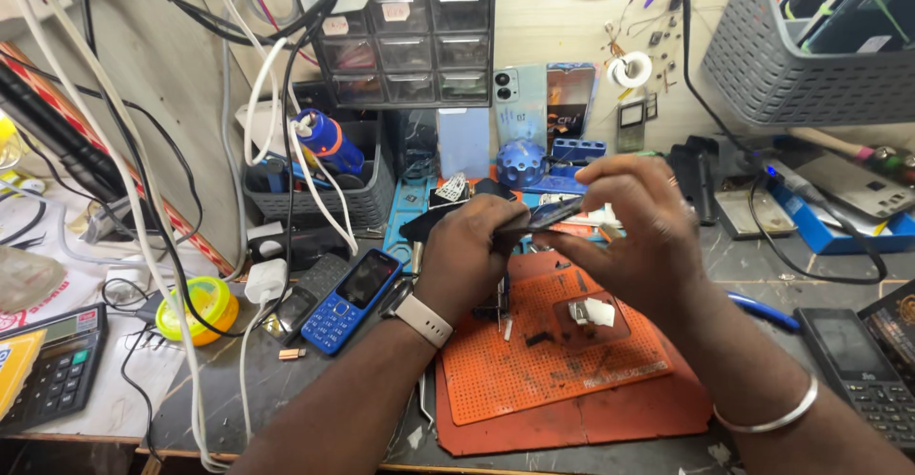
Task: The person disassembles a mobile phone using a screwdriver, removes the back cover, and manipulates internal components. They then handle a second mobile phone, remove its back cover, and continue working on its internal parts.
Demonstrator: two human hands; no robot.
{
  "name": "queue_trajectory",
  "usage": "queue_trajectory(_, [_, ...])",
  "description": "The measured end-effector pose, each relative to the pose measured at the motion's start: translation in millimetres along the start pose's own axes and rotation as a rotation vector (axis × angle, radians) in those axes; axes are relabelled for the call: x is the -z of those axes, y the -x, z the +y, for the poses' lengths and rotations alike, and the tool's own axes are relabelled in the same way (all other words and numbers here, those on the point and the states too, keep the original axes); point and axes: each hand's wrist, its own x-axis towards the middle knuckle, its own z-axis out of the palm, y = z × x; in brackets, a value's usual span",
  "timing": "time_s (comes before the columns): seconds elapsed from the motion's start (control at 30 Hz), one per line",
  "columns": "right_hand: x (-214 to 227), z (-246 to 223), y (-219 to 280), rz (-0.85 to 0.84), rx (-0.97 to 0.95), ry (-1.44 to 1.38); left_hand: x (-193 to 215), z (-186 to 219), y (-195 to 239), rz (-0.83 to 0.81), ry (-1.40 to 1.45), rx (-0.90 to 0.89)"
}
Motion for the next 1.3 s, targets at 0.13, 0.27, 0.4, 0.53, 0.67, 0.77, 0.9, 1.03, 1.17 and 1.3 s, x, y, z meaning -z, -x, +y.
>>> queue_trajectory(0.13, [-6.6,-1.8,6.4,-0.064,0.02,-0.019,-1.9,-2.4,1.6,-0.038,-0.047,0.011])
queue_trajectory(0.27, [-11.1,-0.6,10.1,-0.105,0.075,-0.042,-1.4,-6.0,5.1,-0.074,-0.074,0.032])
queue_trajectory(0.4, [-8.3,-3.8,5.8,-0.11,0.079,-0.026,3.1,-2.3,-0.2,-0.081,-0.13,0.056])
queue_trajectory(0.53, [-9.9,-3.6,7.8,-0.103,0.111,0.001,1.5,-4.4,1.0,-0.1,-0.136,0.056])
queue_trajectory(0.67, [-10.6,-4.8,8.1,-0.102,0.117,-0.007,2.1,-5.2,2.5,-0.106,-0.136,0.06])
queue_trajectory(0.77, [-7.9,-7.7,5.4,-0.114,0.15,-0.008,3.8,-1.9,0.5,-0.097,-0.155,0.047])
queue_trajectory(0.9, [-6.4,-9.0,3.9,-0.097,0.18,-0.016,3.1,-2.3,-0.6,-0.099,-0.177,0.066])
queue_trajectory(1.03, [-11.1,-5.5,7.5,-0.128,0.14,-0.023,-3.0,-9.1,2.8,-0.095,-0.273,0.072])
queue_trajectory(1.17, [-17.4,0.1,9.7,-0.385,0.011,0.122,-19.7,-10.0,7.0,0.072,-0.517,-0.012])
queue_trajectory(1.3, [-23.5,-0.1,15.4,-0.477,-0.044,0.008,-34.7,-4.9,7.9,0.189,-0.785,-0.135])
